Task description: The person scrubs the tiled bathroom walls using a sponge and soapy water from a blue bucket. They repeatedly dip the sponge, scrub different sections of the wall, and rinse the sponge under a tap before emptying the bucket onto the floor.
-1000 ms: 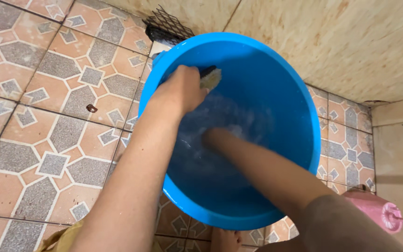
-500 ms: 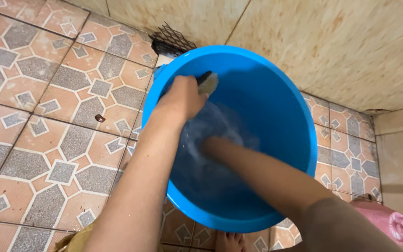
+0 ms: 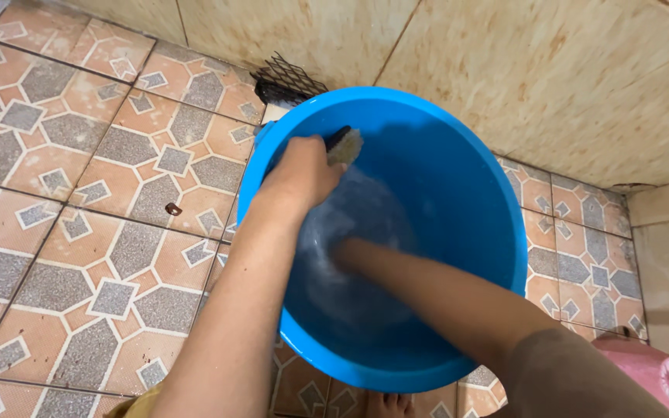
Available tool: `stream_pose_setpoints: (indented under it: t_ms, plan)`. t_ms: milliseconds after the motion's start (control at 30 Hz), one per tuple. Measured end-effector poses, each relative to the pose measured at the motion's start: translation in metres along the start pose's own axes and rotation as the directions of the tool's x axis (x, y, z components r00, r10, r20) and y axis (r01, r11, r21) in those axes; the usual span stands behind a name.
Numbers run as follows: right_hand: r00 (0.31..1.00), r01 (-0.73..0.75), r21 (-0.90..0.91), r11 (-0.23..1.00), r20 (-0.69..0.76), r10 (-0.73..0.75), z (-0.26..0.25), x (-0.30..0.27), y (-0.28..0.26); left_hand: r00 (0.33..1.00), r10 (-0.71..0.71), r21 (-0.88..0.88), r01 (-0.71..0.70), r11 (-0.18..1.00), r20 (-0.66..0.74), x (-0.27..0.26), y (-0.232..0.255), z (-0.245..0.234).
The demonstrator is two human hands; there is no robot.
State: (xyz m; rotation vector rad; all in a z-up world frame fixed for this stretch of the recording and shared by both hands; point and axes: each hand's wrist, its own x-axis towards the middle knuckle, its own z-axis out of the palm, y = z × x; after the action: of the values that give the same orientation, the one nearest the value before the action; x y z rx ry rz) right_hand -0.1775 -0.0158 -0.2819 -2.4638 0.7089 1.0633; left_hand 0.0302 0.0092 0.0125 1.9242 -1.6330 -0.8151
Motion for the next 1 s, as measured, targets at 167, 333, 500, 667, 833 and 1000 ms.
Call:
stream_pose_setpoints:
  t_ms: [167,333,500,667,833,1000]
  plan:
    - [0.964,0.265,0.248,0.932,-0.105,-0.246,-0.044,0.053,-0.035,1.0,0.008,-0.012,-0.008,1.0,-0.007,-0.003,-0.004,-0.002]
    - [0.963,-0.192,0.106,0.976,-0.169,0.208,-0.046,0.005,0.055,1.0,0.026,-0.044,-0.026,0.999,0.001,-0.004,-0.004,-0.003]
    - [0.999,0.051,0.057,0.997,0.015,-0.052,0.005,0.018,-0.014,0.994,0.093,-0.059,-0.096,0.994,-0.057,-0.001,-0.006,-0.001]
    - [0.98,0.11,0.27,0.957,-0.192,-0.059,-0.067,0.051,0.014,0.995,0.086,-0.039,-0.088,0.995,-0.058,0.001,-0.006,0.001]
    - [0.975,-0.22,0.019,0.975,-0.031,0.221,-0.011,-0.017,0.036,0.99,0.123,-0.049,-0.126,0.991,-0.066,0.001,-0.007,0.001]
    - [0.971,0.24,0.21,0.948,-0.057,-0.234,-0.019,0.048,-0.042,0.995,0.087,-0.04,-0.089,0.995,-0.044,0.003,-0.007,0.001]
